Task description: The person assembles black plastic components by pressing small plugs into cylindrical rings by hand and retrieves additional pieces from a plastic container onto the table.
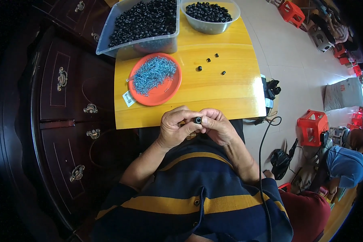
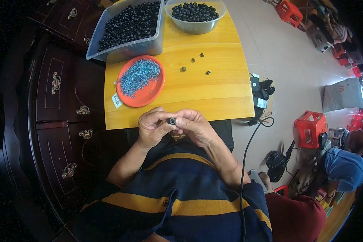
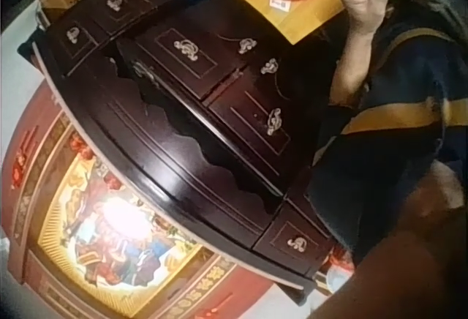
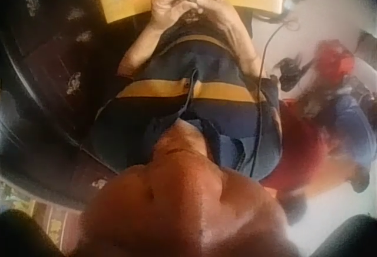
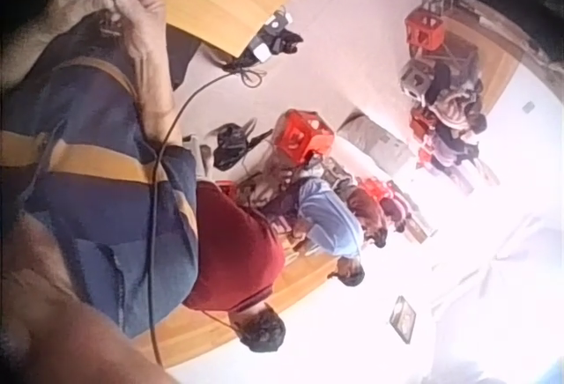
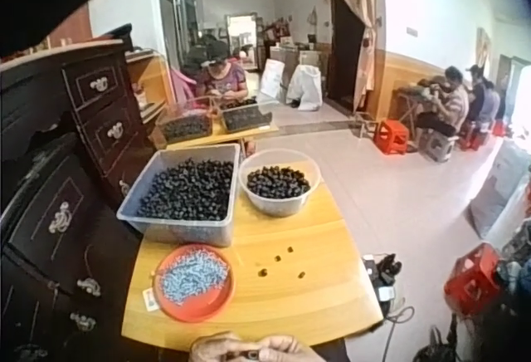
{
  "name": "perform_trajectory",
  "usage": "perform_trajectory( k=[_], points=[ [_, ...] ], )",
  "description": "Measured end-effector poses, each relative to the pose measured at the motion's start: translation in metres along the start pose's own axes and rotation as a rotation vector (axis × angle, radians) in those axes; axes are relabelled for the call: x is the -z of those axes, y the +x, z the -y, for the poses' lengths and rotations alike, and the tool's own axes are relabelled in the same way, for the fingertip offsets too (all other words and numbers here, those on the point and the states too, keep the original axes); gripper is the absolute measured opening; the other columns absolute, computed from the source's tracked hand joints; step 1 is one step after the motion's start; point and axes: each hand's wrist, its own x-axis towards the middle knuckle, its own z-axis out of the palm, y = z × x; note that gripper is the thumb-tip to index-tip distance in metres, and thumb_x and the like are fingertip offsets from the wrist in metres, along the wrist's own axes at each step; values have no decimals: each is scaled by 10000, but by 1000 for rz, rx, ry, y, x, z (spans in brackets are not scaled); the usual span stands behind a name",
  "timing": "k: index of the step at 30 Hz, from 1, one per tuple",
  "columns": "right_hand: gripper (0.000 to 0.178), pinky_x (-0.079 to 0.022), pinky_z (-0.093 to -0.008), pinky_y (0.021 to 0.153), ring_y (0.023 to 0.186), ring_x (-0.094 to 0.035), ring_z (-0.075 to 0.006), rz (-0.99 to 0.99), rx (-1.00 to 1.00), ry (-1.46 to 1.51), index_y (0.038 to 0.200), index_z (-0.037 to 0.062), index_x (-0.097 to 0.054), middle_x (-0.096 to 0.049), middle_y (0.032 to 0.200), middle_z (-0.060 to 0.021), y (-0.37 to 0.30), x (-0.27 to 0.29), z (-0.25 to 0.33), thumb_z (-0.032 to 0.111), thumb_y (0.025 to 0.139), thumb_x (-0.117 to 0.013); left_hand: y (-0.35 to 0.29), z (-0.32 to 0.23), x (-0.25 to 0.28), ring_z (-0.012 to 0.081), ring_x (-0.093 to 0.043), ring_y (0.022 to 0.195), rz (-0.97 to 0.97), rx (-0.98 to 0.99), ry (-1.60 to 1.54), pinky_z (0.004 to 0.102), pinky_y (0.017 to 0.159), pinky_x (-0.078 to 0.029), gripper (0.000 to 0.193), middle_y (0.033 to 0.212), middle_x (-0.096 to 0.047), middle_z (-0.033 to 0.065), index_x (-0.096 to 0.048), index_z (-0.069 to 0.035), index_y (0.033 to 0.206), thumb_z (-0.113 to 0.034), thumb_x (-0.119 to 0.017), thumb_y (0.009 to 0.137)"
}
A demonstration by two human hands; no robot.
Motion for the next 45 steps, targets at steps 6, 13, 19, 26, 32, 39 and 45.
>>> perform_trajectory(
  k=[6, 13, 19, 26, 32, 39, 45],
  points=[
    [242, -529, -251, 729, 719, -632, -94, -15, -55, 29, 1028, 31, -676, -692, 876, -34, 7, 6, -7, 246, 922, -710, -4, 7, -3, 72, -508, 621, -10, 3, -71, 215, 590, -425, 283, 739, -540, -8, -701, -23, 1109, -9, -761, 833],
    [202, -530, -277, 717, 697, -624, -110, -125, -81, -73, 982, 56, -641, -655, 801, -26, 35, 33, 12, 242, 928, -697, -24, 36, 8, 47, -547, 684, -139, 227, -170, 196, 649, -462, 265, 776, -570, -26, -665, 1, 1133, -3, -721, 874],
    [190, -500, -266, 736, 746, -608, -114, -243, 424, -378, 1071, 38, -643, -691, 943, -54, 128, 26, 136, 188, 956, -653, -43, 52, 29, 60, -576, 704, -183, 305, 43, 223, 663, -477, 135, 805, -623, 12, -697, 11, 1025, -19, -694, 894],
    [405, -496, -253, 857, 977, -653, -129, -475, 569, -986, 1281, -35, -585, -704, 1082, -82, 153, 40, 142, 168, 945, -683, -21, 37, 49, 101, -597, 670, -254, 153, 326, 253, 599, -471, 126, 786, -626, 51, -699, 16, 977, -21, -719, 858],
    [232, -551, -323, 703, 743, -688, -206, -557, 528, -1505, 1078, 63, -732, -725, 912, -132, 130, 72, 68, 137, 858, -719, 23, 33, 84, 314, -668, 791, -224, 34, 757, 394, 686, -532, 170, 887, -665, 124, -700, -32, 979, -78, -730, 818],
    [194, -551, -405, 671, 768, -689, -304, -610, 627, -1813, 985, 72, -711, -680, 877, -135, 132, 63, 46, 211, 851, -725, 41, 47, 90, 323, -658, 775, -28, 76, 996, 426, 679, -532, 99, 839, -643, 94, -715, -89, 877, -163, -738, 815],
    [183, -548, -460, 703, 810, -672, -358, -555, 561, -1895, 910, 66, -653, -671, 902, -149, 124, 62, 41, 237, 847, -665, 50, 52, 90, 328, -660, 760, 61, 66, 1071, 428, 682, -521, 99, 830, -655, 103, -718, -58, 841, -155, -725, 822]
  ],
)
